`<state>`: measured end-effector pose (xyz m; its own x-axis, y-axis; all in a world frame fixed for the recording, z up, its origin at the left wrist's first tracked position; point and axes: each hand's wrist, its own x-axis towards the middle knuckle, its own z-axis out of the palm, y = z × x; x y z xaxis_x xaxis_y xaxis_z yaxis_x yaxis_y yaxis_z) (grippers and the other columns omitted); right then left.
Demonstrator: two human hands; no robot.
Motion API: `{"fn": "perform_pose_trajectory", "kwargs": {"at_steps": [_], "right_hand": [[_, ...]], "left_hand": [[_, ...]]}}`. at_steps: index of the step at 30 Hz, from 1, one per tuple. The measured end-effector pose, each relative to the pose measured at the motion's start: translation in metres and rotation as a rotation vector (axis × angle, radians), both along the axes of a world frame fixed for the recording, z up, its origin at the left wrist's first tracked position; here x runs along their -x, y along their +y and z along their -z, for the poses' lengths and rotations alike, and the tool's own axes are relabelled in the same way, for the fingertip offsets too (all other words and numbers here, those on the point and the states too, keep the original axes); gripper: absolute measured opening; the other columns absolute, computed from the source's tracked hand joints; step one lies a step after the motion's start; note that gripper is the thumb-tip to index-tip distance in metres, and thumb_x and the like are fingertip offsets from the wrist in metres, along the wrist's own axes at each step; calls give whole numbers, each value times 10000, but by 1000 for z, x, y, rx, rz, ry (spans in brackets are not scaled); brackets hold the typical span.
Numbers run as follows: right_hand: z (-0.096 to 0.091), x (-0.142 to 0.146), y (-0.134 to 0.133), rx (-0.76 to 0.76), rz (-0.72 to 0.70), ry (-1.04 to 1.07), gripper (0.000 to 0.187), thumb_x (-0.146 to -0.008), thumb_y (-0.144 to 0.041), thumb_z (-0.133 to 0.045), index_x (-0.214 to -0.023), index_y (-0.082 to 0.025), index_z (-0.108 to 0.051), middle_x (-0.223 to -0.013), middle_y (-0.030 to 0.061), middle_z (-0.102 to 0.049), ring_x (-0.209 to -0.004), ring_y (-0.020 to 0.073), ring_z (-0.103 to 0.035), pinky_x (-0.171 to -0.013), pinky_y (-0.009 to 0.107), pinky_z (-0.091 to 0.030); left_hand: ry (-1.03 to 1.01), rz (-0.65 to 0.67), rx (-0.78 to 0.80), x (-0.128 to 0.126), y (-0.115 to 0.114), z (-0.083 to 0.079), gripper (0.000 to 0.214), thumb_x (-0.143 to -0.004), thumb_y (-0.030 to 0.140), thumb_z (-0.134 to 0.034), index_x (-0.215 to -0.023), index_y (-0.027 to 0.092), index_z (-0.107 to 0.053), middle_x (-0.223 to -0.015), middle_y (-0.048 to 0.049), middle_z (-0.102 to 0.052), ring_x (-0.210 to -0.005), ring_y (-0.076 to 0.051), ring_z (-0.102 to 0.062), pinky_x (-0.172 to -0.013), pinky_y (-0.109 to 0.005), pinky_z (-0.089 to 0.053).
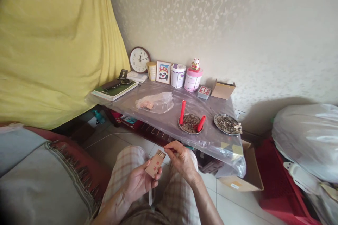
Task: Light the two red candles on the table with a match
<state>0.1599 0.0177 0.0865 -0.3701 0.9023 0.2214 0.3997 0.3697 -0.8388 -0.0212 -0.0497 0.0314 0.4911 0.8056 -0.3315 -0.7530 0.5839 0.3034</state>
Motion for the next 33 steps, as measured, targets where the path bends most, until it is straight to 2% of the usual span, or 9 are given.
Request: {"fn": "perform_pose_trajectory", "kwargs": {"at_steps": [5,12,17,24,33], "right_hand": [[-17,-1,5,-200,-234,-222,251,-1009,-278,-491,-1012,-225,-737,-1025,74,-675,-897,170,-669,-792,273,-536],[-24,-2,5,-330,-351,-475,235,-1005,-196,-488,-1027,-204,-722,-991,76,-668,-890,175,-656,-765,250,-530],[-26,-4,6,-342,-402,-512,234,-1009,-186,-475,-979,-192,-707,-968,68,-661,-864,163,-650,-750,236,-517],[-30,-1,5,-318,-450,-575,245,-1014,-186,-470,-900,-183,-686,-918,50,-652,-807,145,-631,-722,222,-493],[-33,4,6,-270,-475,-603,186,-977,-151,-517,-893,-175,-681,-909,46,-654,-789,146,-612,-709,229,-466]], "left_hand": [[20,-1,-5,2,0,-2,314,-841,364,-733,-1023,113,-679,-840,-126,-745,-677,-181,-661,-604,-261,-492],[108,10,1,2,-4,-7,302,-850,370,-703,-1029,127,-698,-788,-100,-751,-654,-185,-647,-586,-262,-469],[95,13,-27,2,-6,-5,296,-811,387,-734,-980,145,-704,-773,-107,-759,-638,-181,-651,-576,-261,-457],[101,63,-43,4,-5,7,368,-771,453,-759,-1008,178,-698,-768,-91,-764,-633,-172,-655,-565,-243,-456],[63,97,-69,7,-8,10,424,-755,485,-762,-968,120,-732,-787,-107,-769,-642,-163,-635,-586,-243,-458]]}}
